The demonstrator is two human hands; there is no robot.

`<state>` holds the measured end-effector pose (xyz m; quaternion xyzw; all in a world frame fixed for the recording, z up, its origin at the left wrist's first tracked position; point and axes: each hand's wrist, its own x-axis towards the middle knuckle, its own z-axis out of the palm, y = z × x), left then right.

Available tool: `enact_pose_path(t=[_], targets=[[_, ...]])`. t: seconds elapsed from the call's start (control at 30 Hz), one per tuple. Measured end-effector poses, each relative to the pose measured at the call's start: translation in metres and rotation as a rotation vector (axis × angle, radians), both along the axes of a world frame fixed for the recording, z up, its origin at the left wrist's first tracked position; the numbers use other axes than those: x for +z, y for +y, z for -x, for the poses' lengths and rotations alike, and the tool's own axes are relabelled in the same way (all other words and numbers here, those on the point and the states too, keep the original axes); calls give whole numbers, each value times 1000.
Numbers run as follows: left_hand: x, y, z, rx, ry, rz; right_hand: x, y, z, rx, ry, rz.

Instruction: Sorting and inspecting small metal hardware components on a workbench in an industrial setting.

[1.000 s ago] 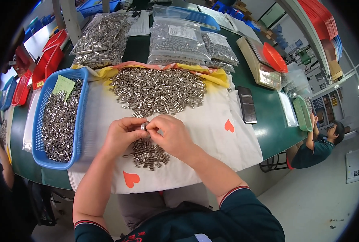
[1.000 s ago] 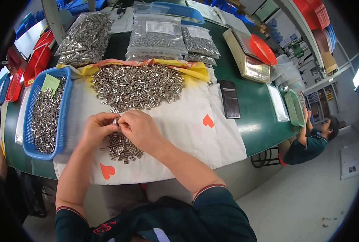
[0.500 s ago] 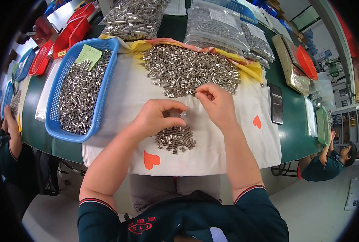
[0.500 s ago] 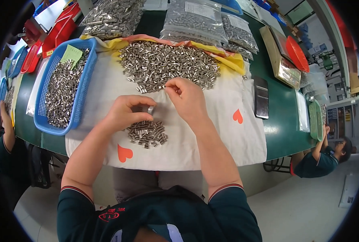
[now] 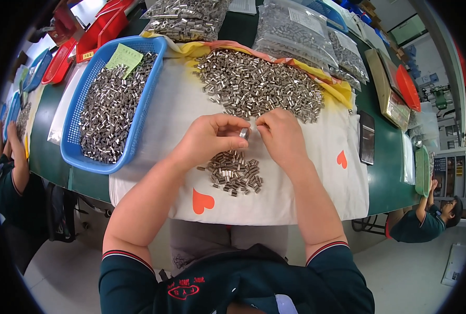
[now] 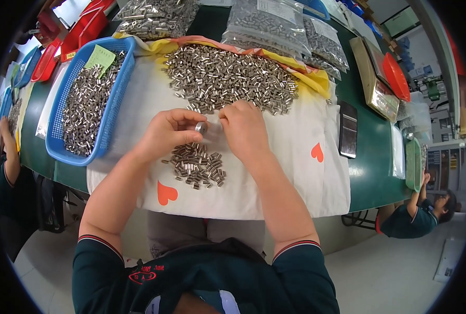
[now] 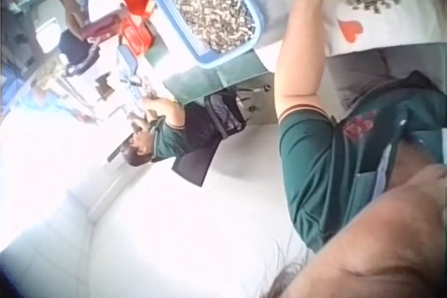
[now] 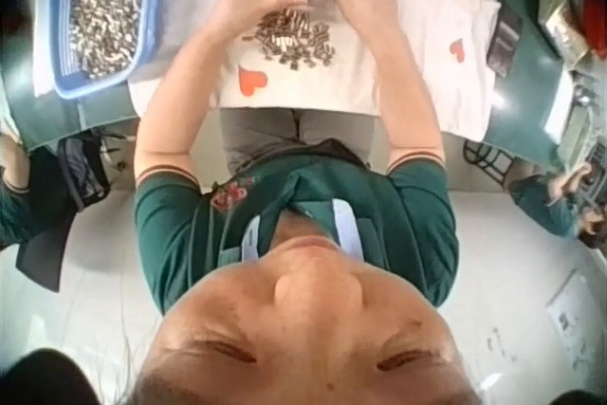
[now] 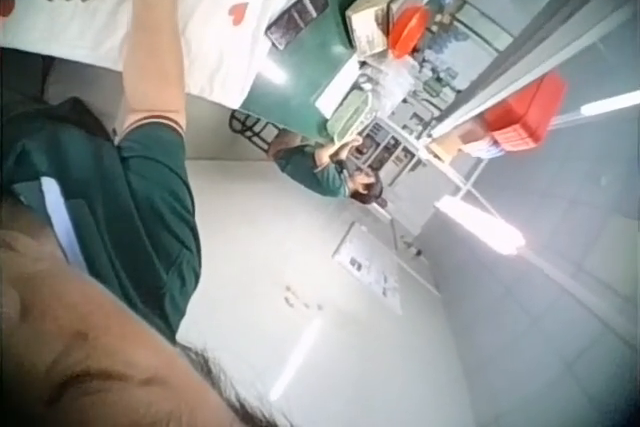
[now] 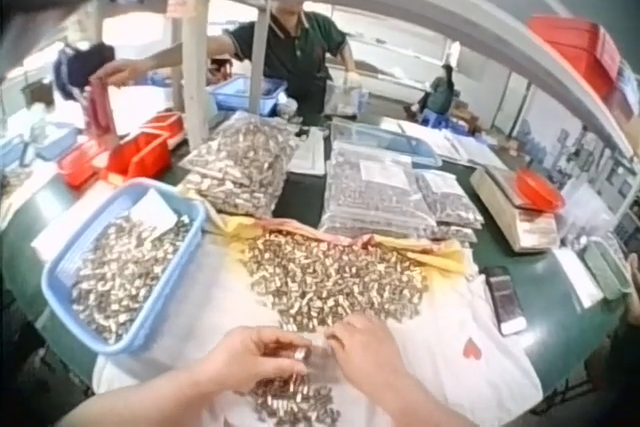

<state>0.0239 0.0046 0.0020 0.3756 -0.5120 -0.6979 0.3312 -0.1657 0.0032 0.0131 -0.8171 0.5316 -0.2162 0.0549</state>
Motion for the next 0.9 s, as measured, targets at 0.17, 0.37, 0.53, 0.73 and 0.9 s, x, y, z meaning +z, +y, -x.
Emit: enact_pose_path(t=[0.17, 0.37, 0.53, 0.73, 0.9], targets=[[1, 0, 0, 58, 57, 19, 16, 14, -5, 56, -728, -403], [-2, 0, 3, 62, 31, 20, 17, 19, -9, 102, -513, -190], [1, 3, 2, 112, -150, 104, 13, 21, -14, 105, -407, -74], [-2, 4, 1, 10, -41, 67, 19, 13, 1, 77, -585, -485], [8, 8, 4, -163, -237, 405, 13, -1, 13, -84, -560, -388]])
